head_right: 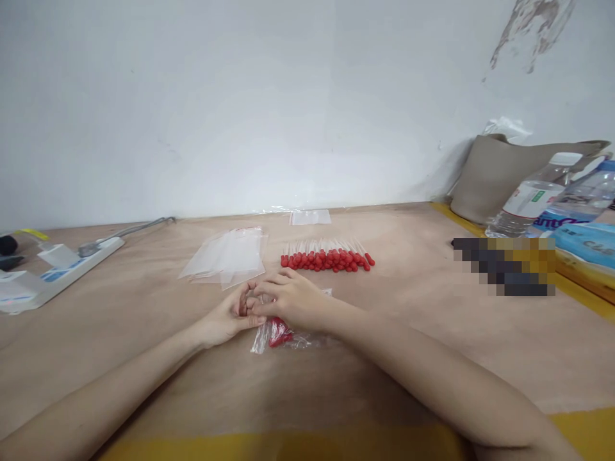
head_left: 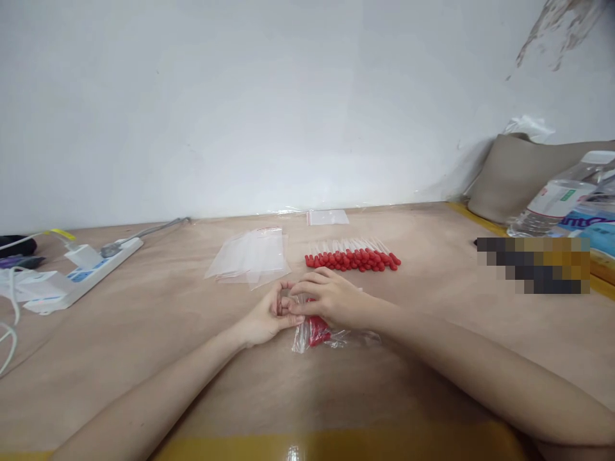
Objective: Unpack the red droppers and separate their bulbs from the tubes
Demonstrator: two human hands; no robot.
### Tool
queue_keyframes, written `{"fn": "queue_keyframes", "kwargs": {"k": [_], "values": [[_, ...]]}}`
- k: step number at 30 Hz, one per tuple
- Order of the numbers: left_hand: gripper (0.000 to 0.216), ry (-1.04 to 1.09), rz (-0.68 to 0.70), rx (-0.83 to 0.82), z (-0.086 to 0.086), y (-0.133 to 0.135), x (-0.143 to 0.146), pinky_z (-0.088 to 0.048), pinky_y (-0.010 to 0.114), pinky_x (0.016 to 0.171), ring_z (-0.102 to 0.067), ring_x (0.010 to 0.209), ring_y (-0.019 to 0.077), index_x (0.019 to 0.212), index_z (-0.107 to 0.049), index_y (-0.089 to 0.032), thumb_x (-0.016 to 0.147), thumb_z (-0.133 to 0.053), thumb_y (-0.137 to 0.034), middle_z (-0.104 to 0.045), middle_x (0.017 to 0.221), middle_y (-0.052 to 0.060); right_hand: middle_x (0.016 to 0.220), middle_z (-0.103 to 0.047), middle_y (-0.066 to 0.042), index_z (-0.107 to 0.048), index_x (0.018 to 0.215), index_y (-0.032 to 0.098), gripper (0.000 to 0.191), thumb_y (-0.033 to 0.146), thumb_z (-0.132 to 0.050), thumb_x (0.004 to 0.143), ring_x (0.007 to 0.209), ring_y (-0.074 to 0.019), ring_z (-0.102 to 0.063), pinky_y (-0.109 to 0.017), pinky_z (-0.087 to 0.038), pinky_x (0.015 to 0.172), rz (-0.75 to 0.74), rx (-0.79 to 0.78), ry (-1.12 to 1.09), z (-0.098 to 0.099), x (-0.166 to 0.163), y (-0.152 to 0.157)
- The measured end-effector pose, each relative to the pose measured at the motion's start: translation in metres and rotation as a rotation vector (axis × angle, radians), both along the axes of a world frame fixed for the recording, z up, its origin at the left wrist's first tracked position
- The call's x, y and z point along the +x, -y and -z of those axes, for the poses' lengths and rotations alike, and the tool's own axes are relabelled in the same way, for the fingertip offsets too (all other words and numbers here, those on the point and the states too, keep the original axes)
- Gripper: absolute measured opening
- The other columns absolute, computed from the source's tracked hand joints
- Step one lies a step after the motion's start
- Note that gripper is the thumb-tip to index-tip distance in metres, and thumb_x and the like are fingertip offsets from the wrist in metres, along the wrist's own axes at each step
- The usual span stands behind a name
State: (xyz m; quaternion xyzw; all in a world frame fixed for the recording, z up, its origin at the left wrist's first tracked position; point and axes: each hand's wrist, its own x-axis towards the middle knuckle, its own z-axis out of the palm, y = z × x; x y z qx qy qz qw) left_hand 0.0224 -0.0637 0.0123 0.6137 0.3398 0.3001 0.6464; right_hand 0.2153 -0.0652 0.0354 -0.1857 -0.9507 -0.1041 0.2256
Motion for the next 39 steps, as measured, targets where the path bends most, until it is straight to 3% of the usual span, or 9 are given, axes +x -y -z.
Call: {"fn": "queue_keyframes", "kwargs": {"k": [4,10,14,18,23,26,31,35,39], "values": [[0.060,-0.018,0.015,0.039,0.005,-0.003,-0.002,-0.039,0.023,0.065,-0.052,0.066,0.0078,0.110,-0.032,-0.020,0.066,-0.072,-0.021,-0.051,0.072,-0.006,0.107,-0.061,0.002,-0.063,0.093,0.024,0.024,0.023,-0.039,0.090,0.114,-0.0150,-0.040,-0.034,-0.029,0.091,-0.093,0.098,0.004,0.001,-0.003,-0.011],[0.059,-0.024,0.046,0.030,0.006,-0.006,-0.004,-0.034,0.019,0.058,-0.048,0.057,0.0057,0.111,-0.031,-0.020,0.068,-0.071,-0.025,-0.051,0.064,-0.008,0.092,-0.066,0.002,-0.063,0.084,0.021,0.024,0.017,-0.040,0.089,0.106,-0.0132,-0.047,-0.031,-0.030,0.088,-0.118,0.102,-0.107,0.011,-0.002,-0.013],[0.059,0.043,0.033,-0.036,0.001,-0.005,-0.004,-0.036,0.018,0.058,-0.048,0.058,0.0056,0.112,-0.032,-0.020,0.069,-0.070,-0.025,-0.051,0.063,-0.008,0.090,-0.067,0.001,-0.063,0.082,0.021,0.021,0.014,-0.043,0.085,0.094,-0.0122,-0.051,-0.031,-0.031,0.084,-0.089,0.094,-0.235,0.024,-0.002,-0.014],[0.058,0.098,0.000,-0.148,-0.005,-0.003,-0.002,-0.042,0.024,0.063,-0.052,0.061,0.0078,0.112,-0.033,-0.022,0.068,-0.071,-0.024,-0.050,0.064,-0.007,0.089,-0.067,0.001,-0.061,0.085,0.021,0.018,0.012,-0.046,0.082,0.096,-0.0128,-0.051,-0.031,-0.032,0.083,-0.067,0.111,-0.305,0.032,-0.003,-0.016],[0.055,0.118,0.016,-0.212,-0.008,-0.001,-0.001,-0.046,0.030,0.069,-0.054,0.061,0.0080,0.109,-0.034,-0.025,0.067,-0.070,-0.021,-0.050,0.066,-0.008,0.087,-0.066,0.000,-0.060,0.083,0.020,0.017,0.014,-0.043,0.085,0.091,-0.0114,-0.053,-0.028,-0.034,0.079,-0.074,0.098,-0.256,0.029,-0.003,-0.014],[0.053,0.102,-0.045,-0.203,-0.007,-0.003,-0.001,-0.045,0.026,0.064,-0.052,0.058,0.0067,0.103,-0.036,-0.025,0.064,-0.071,-0.019,-0.048,0.065,-0.009,0.089,-0.066,0.000,-0.059,0.085,0.019,0.018,0.015,-0.041,0.086,0.090,-0.0105,-0.053,-0.028,-0.035,0.080,-0.084,0.066,-0.241,0.025,-0.002,-0.010],[0.032,-0.072,-0.181,0.133,-0.001,-0.006,0.000,-0.029,0.015,0.046,-0.037,0.045,0.0041,0.096,-0.040,-0.021,0.072,-0.061,-0.022,-0.040,0.055,-0.010,0.093,-0.064,-0.002,-0.058,0.085,0.019,0.019,0.013,-0.040,0.086,0.095,-0.0114,-0.051,-0.028,-0.036,0.083,-0.070,-0.038,-0.240,0.020,0.002,-0.008],[0.007,-0.295,-0.163,0.536,0.003,-0.003,0.001,-0.035,0.019,0.057,-0.045,0.060,0.0081,0.084,-0.047,-0.017,0.078,-0.049,-0.018,-0.049,0.069,-0.003,0.109,-0.057,-0.006,-0.060,0.085,0.019,0.015,0.018,-0.044,0.084,0.099,-0.0140,-0.049,-0.030,-0.038,0.084,-0.051,-0.160,-0.280,0.014,0.005,-0.008],[0.006,-0.407,-0.201,0.685,0.005,0.000,-0.001,-0.036,0.021,0.061,-0.046,0.065,0.0099,0.083,-0.049,-0.017,0.079,-0.045,-0.016,-0.051,0.072,-0.002,0.103,-0.054,-0.008,-0.059,0.089,0.019,0.013,0.021,-0.047,0.083,0.094,-0.0142,-0.049,-0.029,-0.041,0.081,0.058,-0.307,-0.379,0.010,0.013,0.005]]}}
